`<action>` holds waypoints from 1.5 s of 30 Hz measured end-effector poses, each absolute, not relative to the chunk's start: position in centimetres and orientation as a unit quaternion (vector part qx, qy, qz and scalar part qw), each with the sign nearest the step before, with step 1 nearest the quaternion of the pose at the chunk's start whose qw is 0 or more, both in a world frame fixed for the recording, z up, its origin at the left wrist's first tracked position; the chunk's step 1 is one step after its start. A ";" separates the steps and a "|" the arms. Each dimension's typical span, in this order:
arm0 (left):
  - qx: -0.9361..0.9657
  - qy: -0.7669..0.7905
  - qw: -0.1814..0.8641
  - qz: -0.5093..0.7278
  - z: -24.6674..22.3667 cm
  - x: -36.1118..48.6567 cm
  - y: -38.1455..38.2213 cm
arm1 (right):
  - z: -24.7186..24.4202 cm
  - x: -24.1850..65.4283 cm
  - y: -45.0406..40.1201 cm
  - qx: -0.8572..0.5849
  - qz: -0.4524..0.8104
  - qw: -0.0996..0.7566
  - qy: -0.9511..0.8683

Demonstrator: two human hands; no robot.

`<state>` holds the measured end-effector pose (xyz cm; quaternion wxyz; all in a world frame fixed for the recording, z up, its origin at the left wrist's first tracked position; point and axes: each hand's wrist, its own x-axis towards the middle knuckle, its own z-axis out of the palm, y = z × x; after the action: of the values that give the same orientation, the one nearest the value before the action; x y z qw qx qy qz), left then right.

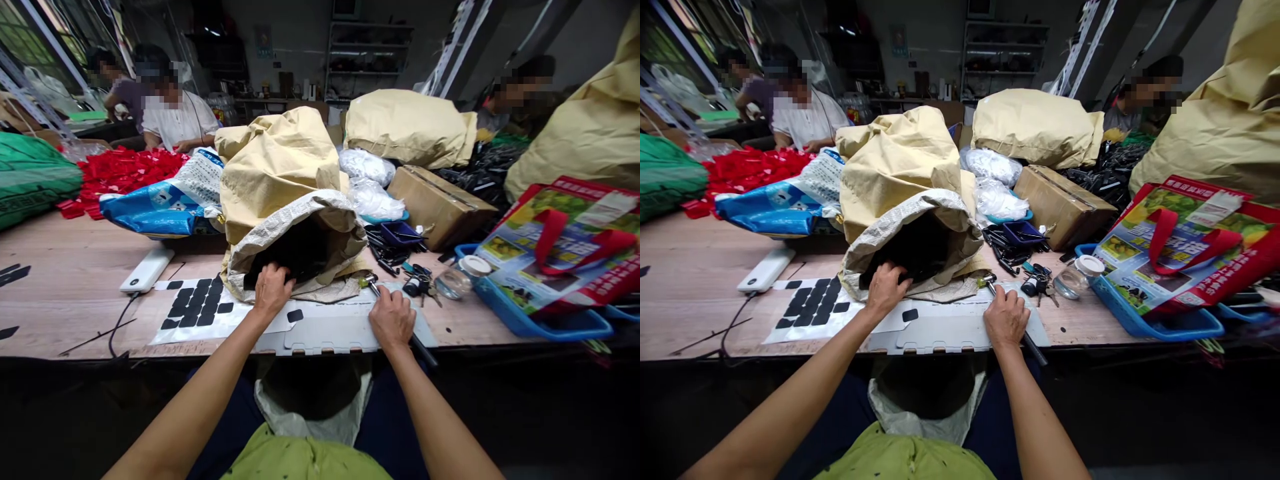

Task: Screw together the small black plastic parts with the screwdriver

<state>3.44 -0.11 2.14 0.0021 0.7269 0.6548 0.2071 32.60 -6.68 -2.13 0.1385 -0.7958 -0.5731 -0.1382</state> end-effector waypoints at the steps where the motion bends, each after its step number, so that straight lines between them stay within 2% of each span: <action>1: 0.732 0.641 0.001 0.230 2.4 3.3 -0.6 | -2.1 32.6 -6.7 -0.796 -0.136 0.139 -0.573; 4: 0.797 0.541 0.062 0.262 2.9 3.5 -2.4 | -2.0 32.5 -6.7 -0.799 -0.128 0.137 -0.572; 7: 0.853 0.439 0.151 0.238 2.2 4.4 -3.9 | -1.9 32.4 -6.7 -0.802 -0.123 0.131 -0.570; 13: 0.831 0.440 0.230 0.252 -0.8 5.7 -4.9 | -1.8 32.4 -6.9 -0.798 -0.131 0.137 -0.572; 29: 0.798 0.465 0.262 0.280 -2.2 5.6 -4.4 | -1.5 32.8 -6.7 -0.805 -0.092 0.145 -0.568; 31: 0.796 0.464 0.265 0.284 -2.2 5.6 -4.4 | -0.7 32.8 -6.9 -0.810 -0.065 0.171 -0.558; 34: 0.796 0.459 0.266 0.291 -2.3 5.6 -4.3 | 1.1 32.0 -7.9 -0.797 -0.029 0.267 -0.542; 38: 0.794 0.456 0.265 0.301 -2.6 5.6 -4.3 | 2.5 29.1 -10.6 -0.687 0.070 0.390 -0.609; 41: 0.793 0.451 0.270 0.309 -2.8 5.6 -4.3 | 1.9 26.6 -12.6 -0.622 0.142 0.399 -0.659; 45: 0.790 0.451 0.270 0.315 -2.8 5.5 -4.3 | 0.6 24.6 -14.1 -0.607 0.175 0.363 -0.685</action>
<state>5.51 -4.32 -2.83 0.2705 0.7904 0.4506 0.3147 24.57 -14.08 0.61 0.3628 -0.6069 -0.6851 0.1749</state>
